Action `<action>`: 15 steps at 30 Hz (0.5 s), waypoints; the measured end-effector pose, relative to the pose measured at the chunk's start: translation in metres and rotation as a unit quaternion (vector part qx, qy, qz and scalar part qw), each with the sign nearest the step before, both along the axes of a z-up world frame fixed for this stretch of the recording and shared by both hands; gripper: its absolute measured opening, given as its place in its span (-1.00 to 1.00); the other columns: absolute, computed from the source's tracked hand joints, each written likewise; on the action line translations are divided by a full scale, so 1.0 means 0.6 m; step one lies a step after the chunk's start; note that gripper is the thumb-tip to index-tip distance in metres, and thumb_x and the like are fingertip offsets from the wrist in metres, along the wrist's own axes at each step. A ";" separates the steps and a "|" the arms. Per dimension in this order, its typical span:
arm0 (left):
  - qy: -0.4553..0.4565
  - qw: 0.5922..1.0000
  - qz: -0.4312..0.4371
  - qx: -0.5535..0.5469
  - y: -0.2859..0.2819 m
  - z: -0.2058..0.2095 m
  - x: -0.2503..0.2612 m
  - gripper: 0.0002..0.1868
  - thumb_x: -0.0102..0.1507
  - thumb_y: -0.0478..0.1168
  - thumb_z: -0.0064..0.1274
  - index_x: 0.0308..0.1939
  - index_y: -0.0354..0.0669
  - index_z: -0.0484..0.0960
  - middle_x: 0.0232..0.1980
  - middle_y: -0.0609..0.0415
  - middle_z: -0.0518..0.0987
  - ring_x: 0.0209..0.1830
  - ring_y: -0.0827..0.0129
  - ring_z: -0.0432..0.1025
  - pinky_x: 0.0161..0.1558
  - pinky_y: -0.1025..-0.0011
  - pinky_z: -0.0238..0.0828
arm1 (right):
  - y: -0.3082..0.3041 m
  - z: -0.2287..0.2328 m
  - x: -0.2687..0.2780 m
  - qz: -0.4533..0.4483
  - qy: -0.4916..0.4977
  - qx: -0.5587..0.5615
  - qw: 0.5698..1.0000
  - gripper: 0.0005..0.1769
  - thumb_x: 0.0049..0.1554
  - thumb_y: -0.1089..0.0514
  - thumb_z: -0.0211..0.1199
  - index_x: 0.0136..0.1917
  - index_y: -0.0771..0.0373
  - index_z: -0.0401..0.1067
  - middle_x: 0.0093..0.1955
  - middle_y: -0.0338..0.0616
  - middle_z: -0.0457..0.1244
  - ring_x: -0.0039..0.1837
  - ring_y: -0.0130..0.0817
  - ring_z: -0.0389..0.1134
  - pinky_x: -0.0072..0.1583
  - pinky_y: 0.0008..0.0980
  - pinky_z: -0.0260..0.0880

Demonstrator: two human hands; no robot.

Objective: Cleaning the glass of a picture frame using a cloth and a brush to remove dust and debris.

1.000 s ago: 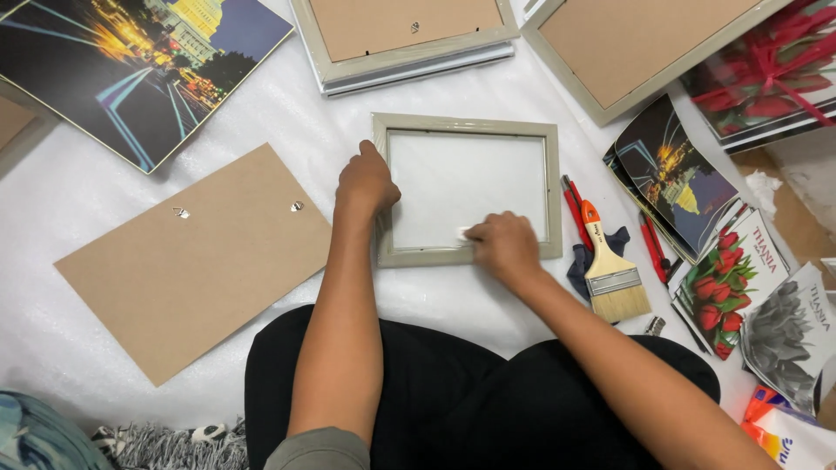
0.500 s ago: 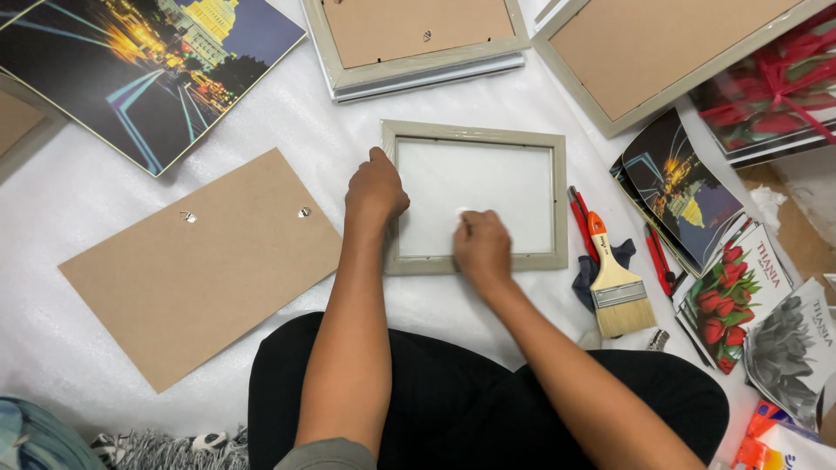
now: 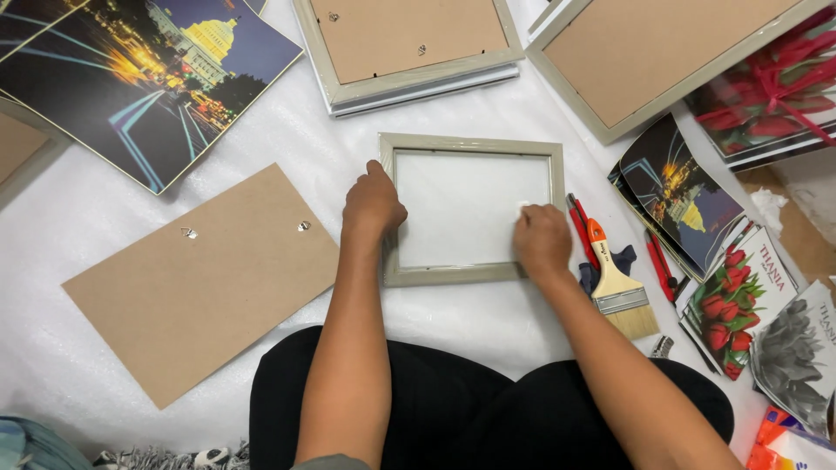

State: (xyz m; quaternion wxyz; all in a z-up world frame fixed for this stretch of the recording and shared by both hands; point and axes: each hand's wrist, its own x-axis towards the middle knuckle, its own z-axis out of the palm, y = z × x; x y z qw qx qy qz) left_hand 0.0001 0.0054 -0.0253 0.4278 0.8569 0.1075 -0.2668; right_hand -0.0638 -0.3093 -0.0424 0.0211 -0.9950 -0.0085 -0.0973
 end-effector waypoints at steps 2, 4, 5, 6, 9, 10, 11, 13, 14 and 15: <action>0.001 1.000 0.005 -0.002 0.000 0.006 -0.002 -0.37 0.07 -0.50 0.17 0.21 -0.54 0.33 -0.05 -0.44 0.57 0.05 -0.38 0.51 -0.01 -0.31 0.49 | -0.044 0.003 0.011 -0.070 0.042 0.002 0.997 -0.84 0.16 0.21 0.21 -0.03 0.22 0.57 -0.15 -0.01 0.33 -0.02 0.04 0.41 0.03 -0.04 0.44; 0.004 1.000 0.010 -0.005 0.001 0.007 -0.002 -0.39 0.07 -0.51 0.17 0.19 -0.54 0.34 -0.05 -0.43 0.57 0.05 -0.38 0.51 -0.01 -0.30 0.49 | -0.047 0.004 0.021 -0.140 0.084 0.004 0.987 -0.78 0.19 0.16 0.17 0.01 0.22 0.59 -0.12 0.03 0.35 0.01 0.08 0.43 0.05 0.03 0.45; 0.003 1.000 0.011 -0.002 0.000 0.005 -0.001 -0.39 0.07 -0.50 0.17 0.19 -0.53 0.35 -0.06 -0.42 0.57 0.04 -0.36 0.52 -0.02 -0.30 0.50 | -0.029 0.004 0.024 -0.135 0.077 0.011 0.988 -0.79 0.17 0.18 0.17 -0.03 0.25 0.60 -0.15 0.07 0.35 -0.02 0.12 0.43 0.03 0.06 0.45; 0.003 1.000 0.010 0.001 -0.001 0.002 0.001 -0.39 0.06 -0.50 0.18 0.19 -0.52 0.35 -0.07 -0.41 0.57 0.04 -0.35 0.52 -0.03 -0.29 0.50 | -0.012 0.003 0.027 -0.130 0.070 0.018 0.989 -0.80 0.15 0.20 0.18 -0.07 0.28 0.60 -0.18 0.11 0.36 -0.05 0.16 0.44 0.01 0.10 0.45; 0.006 1.000 0.012 -0.001 -0.001 0.015 -0.001 -0.41 0.07 -0.52 0.16 0.18 -0.54 0.36 -0.07 -0.44 0.57 0.03 -0.37 0.52 -0.03 -0.29 0.50 | 0.098 -0.020 0.030 -0.033 0.024 0.103 0.994 -0.84 0.12 0.26 0.19 -0.10 0.33 0.56 -0.20 0.16 0.33 -0.07 0.21 0.42 0.00 0.09 0.44; 0.005 1.000 0.009 0.001 0.001 0.020 -0.001 -0.41 0.07 -0.52 0.16 0.18 -0.54 0.36 -0.07 -0.44 0.57 0.03 -0.37 0.52 -0.03 -0.29 0.50 | 0.141 -0.026 0.028 -0.036 0.023 0.104 0.994 -0.84 0.12 0.26 0.19 -0.10 0.33 0.56 -0.20 0.16 0.33 -0.07 0.21 0.42 0.00 0.09 0.44; 0.013 1.000 0.003 0.007 0.002 0.024 -0.001 -0.41 0.08 -0.51 0.17 0.18 -0.54 0.35 -0.06 -0.43 0.57 0.04 -0.36 0.52 -0.02 -0.30 0.50 | 0.183 -0.032 0.027 0.019 0.025 0.116 0.993 -0.87 0.09 0.27 0.19 -0.12 0.27 0.55 -0.21 0.09 0.32 -0.06 0.14 0.41 0.01 0.01 0.44; 0.017 1.000 -0.006 0.014 0.003 0.035 -0.001 -0.41 0.09 -0.49 0.17 0.19 -0.53 0.34 -0.05 -0.42 0.57 0.05 -0.35 0.52 -0.01 -0.30 0.49 | 0.250 -0.022 0.026 0.071 0.022 0.128 0.989 -0.88 0.07 0.28 0.19 -0.14 0.22 0.54 -0.22 0.02 0.31 -0.05 0.06 0.41 0.02 -0.06 0.45; 0.025 1.000 -0.011 0.008 0.004 0.041 -0.002 -0.38 0.10 -0.50 0.15 0.22 -0.54 0.31 0.00 -0.44 0.56 0.10 -0.36 0.49 0.03 -0.31 0.47 | 0.276 -0.007 0.026 0.115 0.027 0.130 0.984 -0.87 0.10 0.27 0.18 -0.12 0.20 0.54 -0.22 -0.05 0.29 -0.04 -0.02 0.40 0.01 -0.16 0.44; 0.033 0.999 -0.017 0.002 0.005 0.047 -0.003 -0.36 0.11 -0.50 0.13 0.25 -0.54 0.28 0.06 -0.45 0.54 0.14 -0.38 0.46 0.06 -0.32 0.45 | 0.302 0.008 0.025 0.159 0.032 0.130 0.978 -0.86 0.12 0.27 0.17 -0.09 0.18 0.54 -0.22 -0.12 0.27 -0.03 -0.10 0.39 0.01 -0.25 0.44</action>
